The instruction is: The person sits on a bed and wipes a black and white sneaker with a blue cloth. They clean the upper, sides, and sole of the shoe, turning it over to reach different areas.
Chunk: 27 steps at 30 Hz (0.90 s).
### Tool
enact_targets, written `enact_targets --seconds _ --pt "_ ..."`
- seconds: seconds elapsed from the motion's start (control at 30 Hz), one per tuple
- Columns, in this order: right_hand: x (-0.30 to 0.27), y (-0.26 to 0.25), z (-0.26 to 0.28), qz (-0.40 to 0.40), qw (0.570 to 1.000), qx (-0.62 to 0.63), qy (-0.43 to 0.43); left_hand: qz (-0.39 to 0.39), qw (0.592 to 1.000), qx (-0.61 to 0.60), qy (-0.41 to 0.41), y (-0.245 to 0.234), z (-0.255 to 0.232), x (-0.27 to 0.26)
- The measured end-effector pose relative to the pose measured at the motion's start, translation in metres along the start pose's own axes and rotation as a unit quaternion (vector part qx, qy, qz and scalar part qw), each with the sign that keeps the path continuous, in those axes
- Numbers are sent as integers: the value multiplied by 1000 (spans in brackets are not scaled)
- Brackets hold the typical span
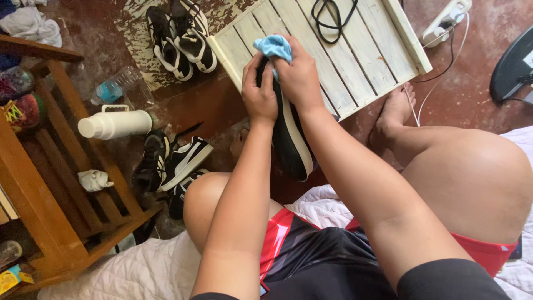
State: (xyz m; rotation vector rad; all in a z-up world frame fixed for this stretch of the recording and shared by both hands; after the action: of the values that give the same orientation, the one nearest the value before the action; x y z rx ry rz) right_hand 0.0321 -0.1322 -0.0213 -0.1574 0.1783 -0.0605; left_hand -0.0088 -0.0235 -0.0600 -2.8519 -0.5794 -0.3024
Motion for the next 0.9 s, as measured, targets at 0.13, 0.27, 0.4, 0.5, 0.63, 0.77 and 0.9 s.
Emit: enact_targets --seconds 0.13,0.27,0.4,0.5,0.63,0.77,0.9 --pt "-28 -13 13 1 999 -19 -31 1 1000 6 22 0 5 0" --pt "-68 -29 21 -5 997 -74 -1 7 1000 4 26 0 13 1" --pt "-118 -45 25 15 994 -98 -33 0 1000 -9 14 2 12 6" --pt "-152 -58 24 43 985 -130 -100 -5 1000 -13 15 4 7 4" --pt "-191 -71 18 58 987 -130 -75 -7 1000 6 26 4 3 4" --pt "-199 -72 15 57 989 -123 -54 -11 1000 1 19 4 1 3" --pt "-182 -64 18 47 987 -141 -65 -13 1000 3 25 4 2 5"
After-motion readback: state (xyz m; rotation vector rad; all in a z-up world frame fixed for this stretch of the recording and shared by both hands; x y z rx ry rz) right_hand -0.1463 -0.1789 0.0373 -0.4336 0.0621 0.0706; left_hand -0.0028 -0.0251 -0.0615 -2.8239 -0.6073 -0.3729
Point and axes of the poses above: each hand's wrist, its own x-axis towards the middle knuckle, its own y-axis out of the palm, z = x × y, the point moved 2 cm from there along x, towards the middle knuckle, and after that the axes turned 10 degrees about y, right-handed, at the moved point
